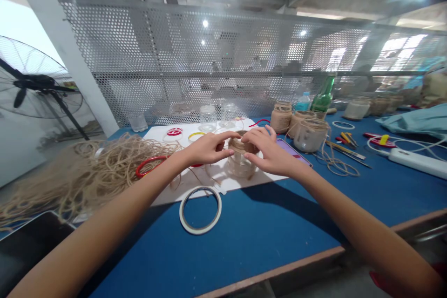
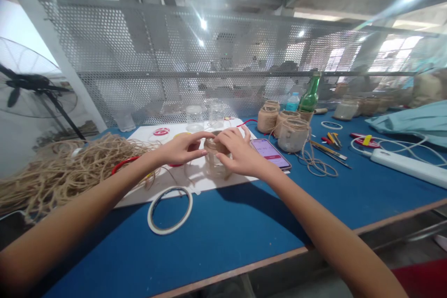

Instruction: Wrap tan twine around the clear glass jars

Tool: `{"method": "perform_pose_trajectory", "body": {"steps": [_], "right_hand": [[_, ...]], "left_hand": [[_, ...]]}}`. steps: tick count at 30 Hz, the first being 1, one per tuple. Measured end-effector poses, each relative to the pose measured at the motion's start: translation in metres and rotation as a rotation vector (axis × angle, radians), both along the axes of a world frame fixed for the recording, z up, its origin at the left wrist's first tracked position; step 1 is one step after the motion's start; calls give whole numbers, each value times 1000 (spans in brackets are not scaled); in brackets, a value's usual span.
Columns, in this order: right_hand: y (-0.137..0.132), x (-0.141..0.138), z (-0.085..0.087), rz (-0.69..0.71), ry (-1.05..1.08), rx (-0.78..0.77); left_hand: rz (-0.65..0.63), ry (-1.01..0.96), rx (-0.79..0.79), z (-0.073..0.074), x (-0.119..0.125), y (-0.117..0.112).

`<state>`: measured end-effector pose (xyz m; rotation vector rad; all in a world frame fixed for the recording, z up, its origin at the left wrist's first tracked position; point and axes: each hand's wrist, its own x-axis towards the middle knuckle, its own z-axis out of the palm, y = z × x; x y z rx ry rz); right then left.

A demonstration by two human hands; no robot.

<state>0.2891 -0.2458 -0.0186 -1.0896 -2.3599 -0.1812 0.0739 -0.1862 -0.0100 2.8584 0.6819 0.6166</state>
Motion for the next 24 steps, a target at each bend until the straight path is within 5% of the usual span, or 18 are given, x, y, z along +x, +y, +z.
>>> {"method": "perform_pose_trajectory", "body": {"steps": [11,24], "right_hand": [[7,19,7,117,2,-110],[9,25,11,57,-53,-80]], "left_hand": [[97,24,44,6,-7,4],[113,43,-10,2,-4,3]]}}
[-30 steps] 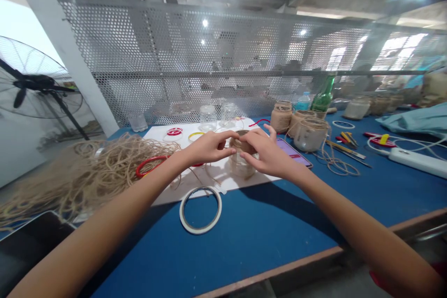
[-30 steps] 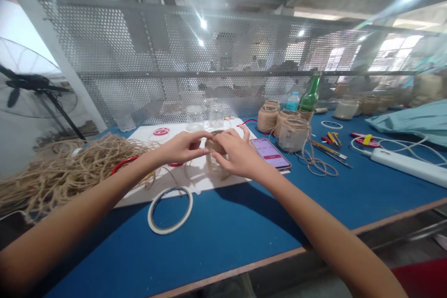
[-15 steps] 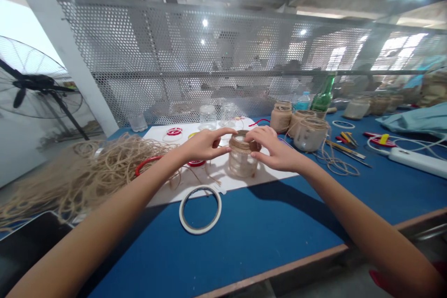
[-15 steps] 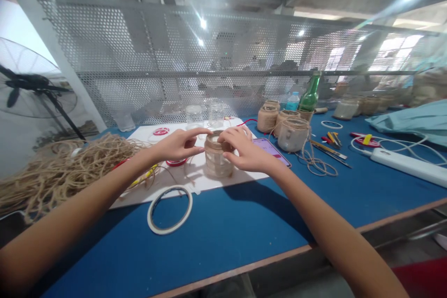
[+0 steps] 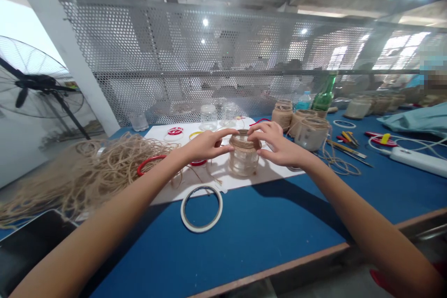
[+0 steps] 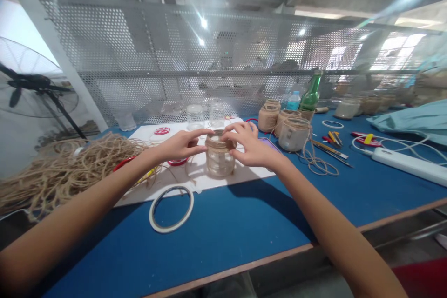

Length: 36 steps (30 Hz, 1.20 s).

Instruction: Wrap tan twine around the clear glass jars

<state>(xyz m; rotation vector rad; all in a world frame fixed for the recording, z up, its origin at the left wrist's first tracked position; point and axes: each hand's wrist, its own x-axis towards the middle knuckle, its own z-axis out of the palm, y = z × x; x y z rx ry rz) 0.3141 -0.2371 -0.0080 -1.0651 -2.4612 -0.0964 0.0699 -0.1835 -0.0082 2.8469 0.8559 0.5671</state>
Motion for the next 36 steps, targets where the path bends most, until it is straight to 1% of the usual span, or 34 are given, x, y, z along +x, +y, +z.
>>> {"method": "perform_pose_trajectory", "body": {"steps": [3,7,8,10,14,17,20,22,31,36], "right_hand": [[-6,-7,2,-58,-1,66],[-15,-21,-1,-180,20,281],[-16,-24,-3,-187,12,318],[-17,-29,-6,-175,-17,337],[-15,-30,-10,-172,-6,291],[-12,-28,-10,-127,37,214],[-10,-24,-9,-78,47,120],[-9,-21,-8,-60,47,79],[2,-7,-9,38,98,7],[3,-6,-9,67,152,-78]], "left_hand": [[-1,7,-4,0,1,-1],[10,7,12,-1,5,-4],[15,1,17,-1,7,-6],[40,-15,34,-3,12,-10],[91,-35,51,-4,20,-19],[69,-23,17,-3,21,-20],[39,6,-3,-1,16,-16],[43,21,3,0,13,-11],[105,54,67,-2,1,4],[51,56,82,-5,-1,6]]}}
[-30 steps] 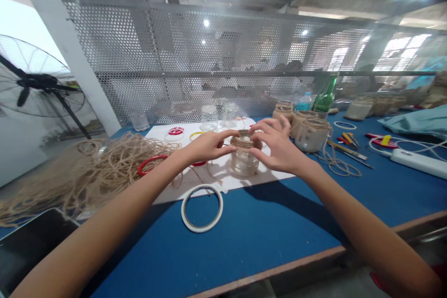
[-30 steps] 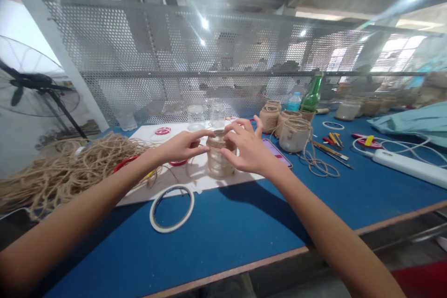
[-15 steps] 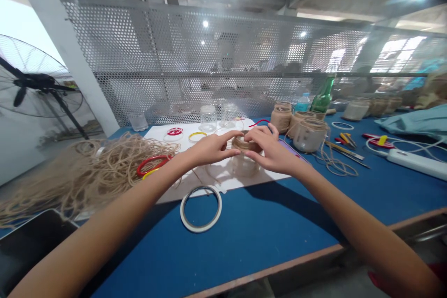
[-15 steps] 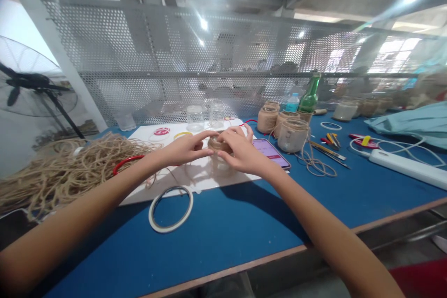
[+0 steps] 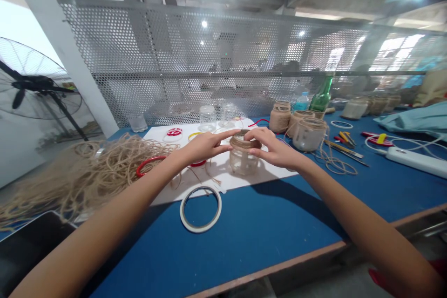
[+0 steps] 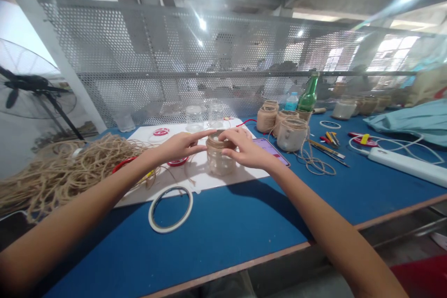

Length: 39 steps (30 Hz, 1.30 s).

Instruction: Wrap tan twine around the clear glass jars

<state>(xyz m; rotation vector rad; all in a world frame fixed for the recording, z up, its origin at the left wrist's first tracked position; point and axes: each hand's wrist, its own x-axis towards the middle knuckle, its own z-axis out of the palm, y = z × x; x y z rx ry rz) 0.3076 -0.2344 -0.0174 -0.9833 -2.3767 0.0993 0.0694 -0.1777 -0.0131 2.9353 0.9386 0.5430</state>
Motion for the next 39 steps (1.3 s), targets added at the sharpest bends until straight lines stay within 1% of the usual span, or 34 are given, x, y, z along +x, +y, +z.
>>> {"method": "perform_pose_trajectory", "body": {"steps": [3,5,7,9,12,14,18,22,24,27,31,33,35,39], "right_hand": [[3,3,0,52,21,-11],[7,6,-1,43,5,25],[12,10,-2,-15,-22,57],[14,11,-2,-93,-38,53],[11,6,-2,-225,-12,43],[5,-1,-2,-291,16,75],[-5,-14,1,-244,-20,99],[-7,-21,-2,-256,-38,142],[-5,-21,-4,-243,-29,129],[-2,-17,-6,-223,-4,77],[1,-10,-5,-152,20,30],[2,-7,-4,-124,30,10],[4,-4,-3,-114,30,-10],[9,0,-3,-96,13,-17]], "left_hand": [[-7,-13,-23,0,1,-2],[-2,-24,-30,1,3,-4],[18,-37,-20,2,5,-6],[70,-48,0,0,10,-9],[155,-88,25,-5,17,-13],[174,-116,42,-8,22,-15],[181,-125,73,-12,26,-18],[199,-105,65,-9,26,-20],[189,-80,51,-7,25,-20],[132,-51,37,-3,21,-18],[-9,-47,-2,-1,13,-14],[-59,-60,-24,0,9,-12],[-73,-78,-28,2,5,-10],[-55,-85,-40,10,-1,-9]]}}
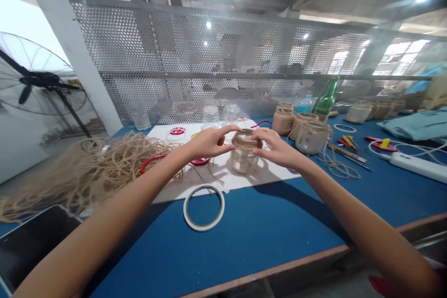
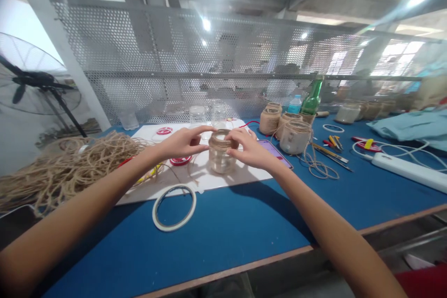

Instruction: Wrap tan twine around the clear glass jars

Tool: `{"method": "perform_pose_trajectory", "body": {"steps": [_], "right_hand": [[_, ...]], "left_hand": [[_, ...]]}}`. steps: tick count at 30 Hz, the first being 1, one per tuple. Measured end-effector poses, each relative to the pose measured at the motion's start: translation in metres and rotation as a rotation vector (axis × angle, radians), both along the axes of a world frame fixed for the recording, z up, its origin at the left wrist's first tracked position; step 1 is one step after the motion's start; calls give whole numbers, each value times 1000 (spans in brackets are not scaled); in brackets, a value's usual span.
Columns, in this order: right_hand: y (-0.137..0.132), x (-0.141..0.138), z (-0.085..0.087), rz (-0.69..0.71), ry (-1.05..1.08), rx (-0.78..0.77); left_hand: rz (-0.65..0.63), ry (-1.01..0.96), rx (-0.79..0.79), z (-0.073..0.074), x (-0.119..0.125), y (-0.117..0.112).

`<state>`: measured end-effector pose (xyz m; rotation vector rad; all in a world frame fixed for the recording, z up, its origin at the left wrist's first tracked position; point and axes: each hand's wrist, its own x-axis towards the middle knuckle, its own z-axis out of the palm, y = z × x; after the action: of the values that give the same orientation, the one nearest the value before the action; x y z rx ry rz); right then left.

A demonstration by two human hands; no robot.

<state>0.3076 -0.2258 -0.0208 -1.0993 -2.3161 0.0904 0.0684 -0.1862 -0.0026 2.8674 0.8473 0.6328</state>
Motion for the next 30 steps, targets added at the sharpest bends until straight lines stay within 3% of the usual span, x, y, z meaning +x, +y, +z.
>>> {"method": "perform_pose_trajectory", "body": {"steps": [8,19,26,30], "right_hand": [[-3,-2,0,47,-15,36],[-12,-15,-1,-84,-86,143],[-16,-28,-9,-170,-105,263],[-17,-27,-7,-147,-95,246]], "left_hand": [[61,84,26,0,-1,4],[147,135,123,-5,1,4],[156,121,178,-6,11,-8],[204,124,270,-10,22,-17]]}}
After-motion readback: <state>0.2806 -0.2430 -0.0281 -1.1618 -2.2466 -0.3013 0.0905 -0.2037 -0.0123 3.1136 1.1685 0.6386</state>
